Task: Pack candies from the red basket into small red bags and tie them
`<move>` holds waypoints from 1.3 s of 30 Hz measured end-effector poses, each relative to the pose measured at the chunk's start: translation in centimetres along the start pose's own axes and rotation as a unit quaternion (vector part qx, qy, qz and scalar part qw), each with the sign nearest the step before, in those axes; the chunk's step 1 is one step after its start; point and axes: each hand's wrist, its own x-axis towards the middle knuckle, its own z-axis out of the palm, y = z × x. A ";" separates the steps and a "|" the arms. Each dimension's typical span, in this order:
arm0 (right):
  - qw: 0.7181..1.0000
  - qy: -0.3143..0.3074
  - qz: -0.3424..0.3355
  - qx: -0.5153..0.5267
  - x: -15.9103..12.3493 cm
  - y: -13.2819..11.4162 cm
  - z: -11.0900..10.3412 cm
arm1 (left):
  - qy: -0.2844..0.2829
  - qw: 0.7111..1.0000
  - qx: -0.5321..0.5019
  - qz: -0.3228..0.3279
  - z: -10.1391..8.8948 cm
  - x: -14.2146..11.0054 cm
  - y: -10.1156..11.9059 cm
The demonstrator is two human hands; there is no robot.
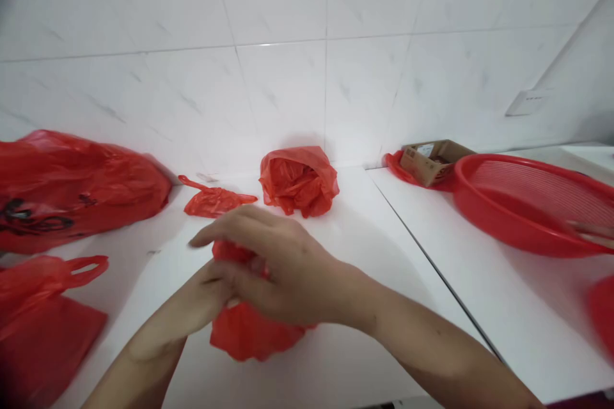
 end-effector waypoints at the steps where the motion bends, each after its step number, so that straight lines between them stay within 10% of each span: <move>1: 0.999 0.017 0.008 -0.034 -0.2 0.7 -0.1 | -0.001 1.000 -0.002 -0.028 -0.1 0.1 -0.3; 7: 0.985 -0.012 0.173 -0.017 -1.9 3.8 -0.8 | 0.038 0.993 -0.008 -0.110 -0.9 0.7 -2.5; 19: 0.989 0.049 0.108 0.092 -3.3 3.1 0.0 | -0.113 0.992 0.056 -0.003 -1.5 1.0 -2.6; 25: 0.958 0.026 0.282 0.043 -3.7 8.2 1.4 | 0.020 0.977 0.213 0.026 -0.4 1.7 -5.2; 32: 0.932 -0.060 0.306 0.187 -4.4 9.8 1.6 | 0.188 0.891 0.313 0.269 0.6 2.6 -8.2; 39: 0.959 0.100 0.265 -0.025 -4.1 8.9 1.2 | 0.096 0.938 0.295 0.156 0.1 1.8 -7.7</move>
